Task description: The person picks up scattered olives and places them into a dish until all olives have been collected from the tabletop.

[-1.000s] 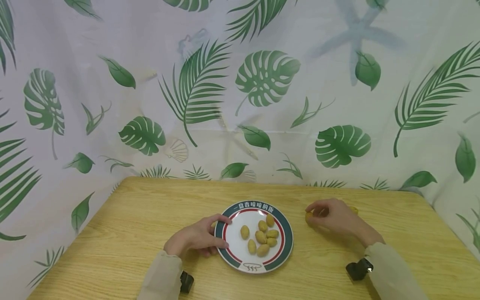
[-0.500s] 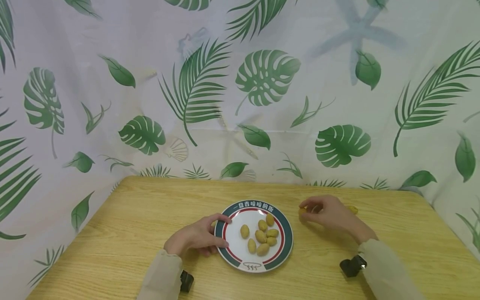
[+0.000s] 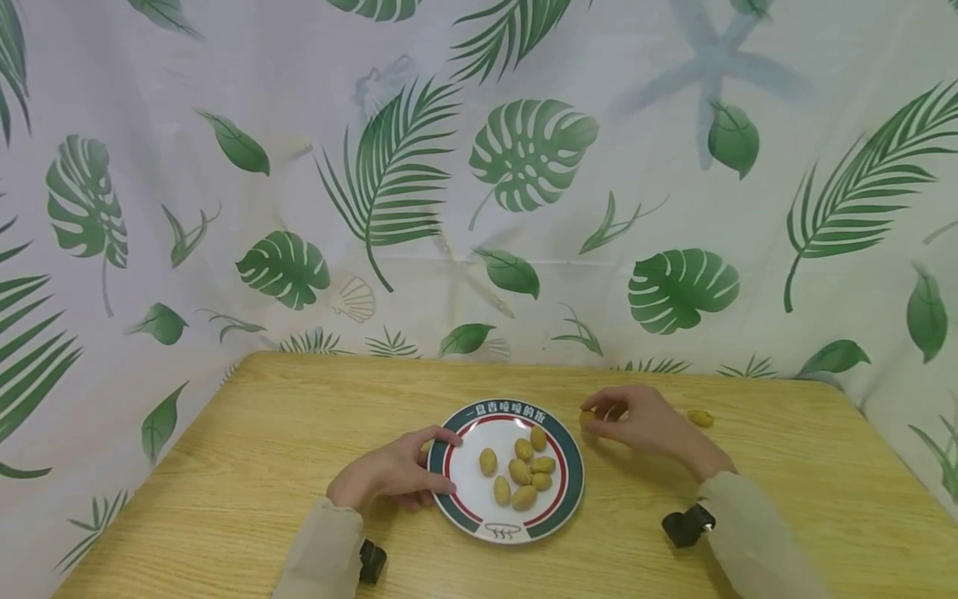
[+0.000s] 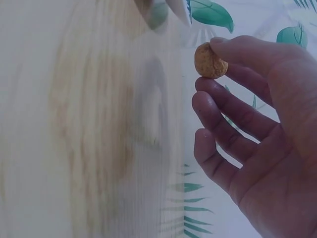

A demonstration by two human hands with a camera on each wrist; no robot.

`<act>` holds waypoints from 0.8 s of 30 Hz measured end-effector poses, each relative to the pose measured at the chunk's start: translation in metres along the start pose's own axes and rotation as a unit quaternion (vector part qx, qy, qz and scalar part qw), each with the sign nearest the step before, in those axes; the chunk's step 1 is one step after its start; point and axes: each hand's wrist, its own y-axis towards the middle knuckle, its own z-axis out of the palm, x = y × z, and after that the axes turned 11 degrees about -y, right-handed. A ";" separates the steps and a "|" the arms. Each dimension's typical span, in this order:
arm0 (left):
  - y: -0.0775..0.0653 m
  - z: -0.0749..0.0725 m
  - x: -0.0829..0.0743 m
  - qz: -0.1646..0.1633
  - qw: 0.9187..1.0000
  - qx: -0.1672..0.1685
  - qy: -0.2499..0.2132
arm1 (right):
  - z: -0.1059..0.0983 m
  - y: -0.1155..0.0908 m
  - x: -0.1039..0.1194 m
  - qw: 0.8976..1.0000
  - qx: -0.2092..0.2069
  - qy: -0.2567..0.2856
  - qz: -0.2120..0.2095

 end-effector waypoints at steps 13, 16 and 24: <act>-0.001 0.000 -0.001 0.002 1.000 0.000 0.002 | 0.006 0.009 0.013 1.000 -0.006 0.006 -0.015; -0.001 -0.001 -0.001 0.003 1.000 0.001 0.004 | 0.008 0.011 0.014 1.000 -0.007 0.009 -0.020; 0.000 -0.001 0.000 0.003 1.000 0.003 0.005 | 0.015 0.013 0.019 0.999 -0.019 0.011 -0.027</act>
